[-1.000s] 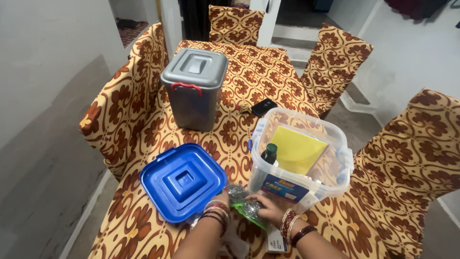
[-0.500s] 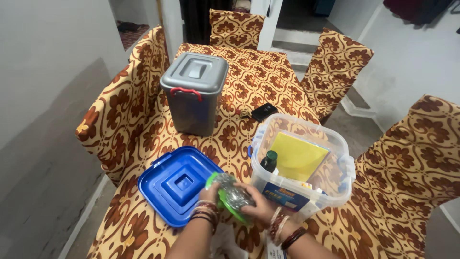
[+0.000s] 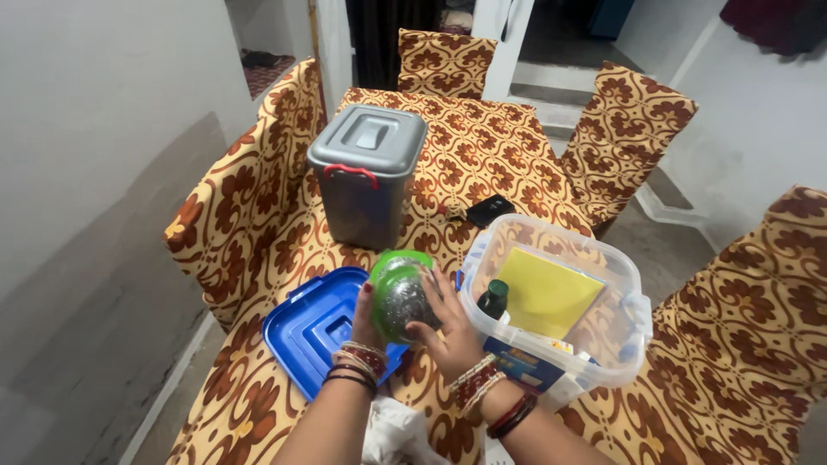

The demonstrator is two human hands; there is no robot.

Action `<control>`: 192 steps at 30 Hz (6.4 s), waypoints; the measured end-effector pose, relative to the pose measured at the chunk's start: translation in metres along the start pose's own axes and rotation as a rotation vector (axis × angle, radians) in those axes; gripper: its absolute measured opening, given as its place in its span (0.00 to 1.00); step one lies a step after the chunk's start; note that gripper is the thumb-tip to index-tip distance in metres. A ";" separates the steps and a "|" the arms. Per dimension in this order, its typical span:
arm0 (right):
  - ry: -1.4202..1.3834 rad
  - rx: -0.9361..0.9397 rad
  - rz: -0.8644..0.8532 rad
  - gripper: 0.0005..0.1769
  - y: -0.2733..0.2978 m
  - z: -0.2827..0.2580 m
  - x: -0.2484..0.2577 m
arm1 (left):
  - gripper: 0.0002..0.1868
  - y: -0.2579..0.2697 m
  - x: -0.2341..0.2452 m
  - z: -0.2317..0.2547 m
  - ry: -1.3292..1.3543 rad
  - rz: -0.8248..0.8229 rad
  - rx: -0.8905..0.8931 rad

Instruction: The person wipes a blue plastic lid with a white cloth, then places various items including a bottle, packets, and a sponge into a clear plastic container. The person closes the container with the blue lid and moves a metal bin on the table.

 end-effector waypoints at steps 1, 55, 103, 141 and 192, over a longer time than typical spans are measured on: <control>-0.002 -0.002 0.011 0.47 -0.005 -0.002 0.003 | 0.44 0.001 -0.009 0.011 -0.092 -0.040 -0.078; 0.512 -0.237 -0.565 0.37 -0.028 0.233 0.102 | 0.13 -0.027 -0.181 -0.112 -2.254 -0.366 -0.137; 0.152 -0.829 -0.917 0.30 0.212 0.182 0.022 | 0.24 0.091 0.041 -0.251 -1.627 -0.238 0.834; 0.597 -0.234 -0.243 0.23 -0.033 -0.063 0.145 | 0.22 0.023 -0.169 -0.043 -1.998 -0.608 0.138; 0.142 -0.341 -0.200 0.21 -0.060 0.024 0.115 | 0.14 0.009 -0.169 -0.031 -1.814 0.088 -0.298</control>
Point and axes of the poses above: each hand's wrist, its own y-axis away from the middle knuckle, its own x-axis out of the back of the hand, z = x × y, the point moved 6 cm from there along -y, towards the middle knuckle, and after that the axes turned 11 degrees about z, right-handed, at the moved point
